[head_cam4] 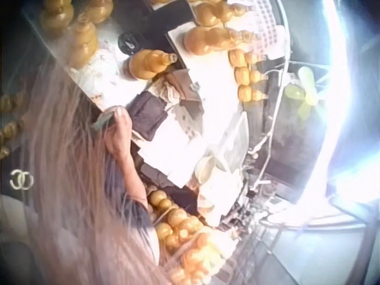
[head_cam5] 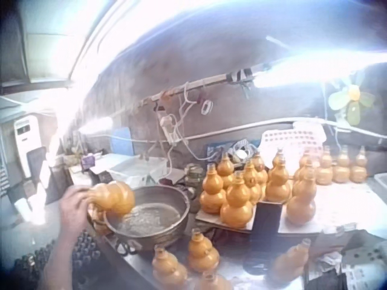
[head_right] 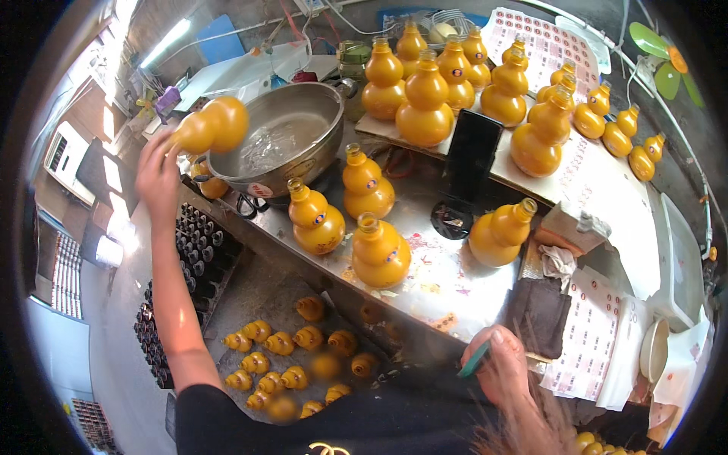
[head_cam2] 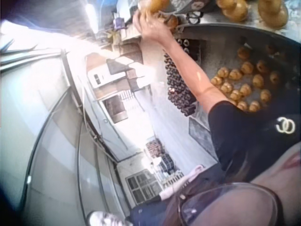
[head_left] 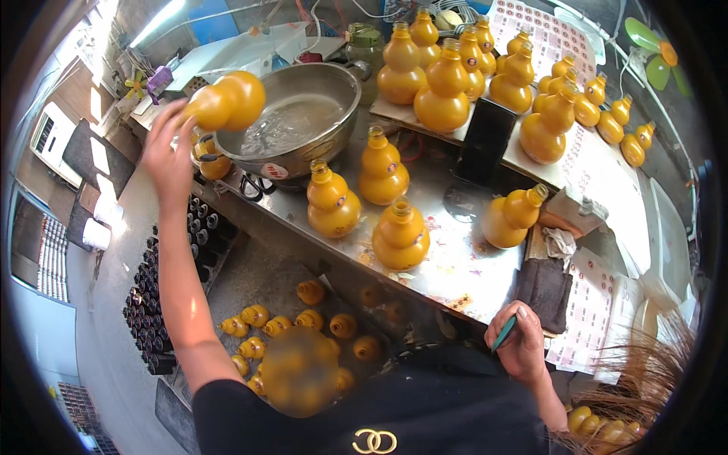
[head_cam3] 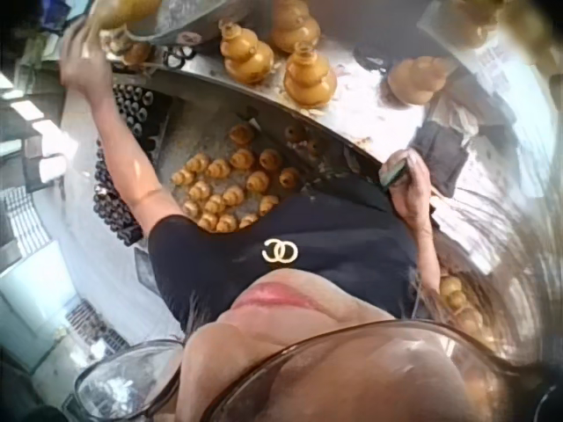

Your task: The person picks up yellow gourd-shaped containers, applies a sticker label to each, and uses a green tool to smooth the label. The person then places the labeled gourds onto a nearby rack.

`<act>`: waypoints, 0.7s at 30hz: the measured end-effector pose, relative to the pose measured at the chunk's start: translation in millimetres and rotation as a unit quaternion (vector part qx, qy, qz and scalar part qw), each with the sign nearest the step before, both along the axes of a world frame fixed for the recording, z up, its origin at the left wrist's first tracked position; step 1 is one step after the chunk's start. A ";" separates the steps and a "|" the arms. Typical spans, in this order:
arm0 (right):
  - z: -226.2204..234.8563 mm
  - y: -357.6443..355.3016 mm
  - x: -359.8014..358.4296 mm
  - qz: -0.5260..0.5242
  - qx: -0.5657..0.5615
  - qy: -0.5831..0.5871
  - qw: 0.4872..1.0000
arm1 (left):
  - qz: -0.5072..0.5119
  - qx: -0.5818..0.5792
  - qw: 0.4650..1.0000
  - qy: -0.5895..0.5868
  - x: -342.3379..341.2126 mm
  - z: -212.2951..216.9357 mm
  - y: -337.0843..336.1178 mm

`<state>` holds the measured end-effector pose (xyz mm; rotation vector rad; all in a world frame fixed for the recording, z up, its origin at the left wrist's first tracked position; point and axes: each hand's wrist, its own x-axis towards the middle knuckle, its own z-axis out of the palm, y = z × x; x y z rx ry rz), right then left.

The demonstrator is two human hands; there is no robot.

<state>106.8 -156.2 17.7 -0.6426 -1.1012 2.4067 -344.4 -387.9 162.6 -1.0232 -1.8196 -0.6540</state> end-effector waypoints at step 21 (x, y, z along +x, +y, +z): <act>-21.6 43.2 69.5 -0.123 -0.042 0.057 0.990 | -0.036 -0.423 0.904 -0.056 -83.6 -40.1 96.1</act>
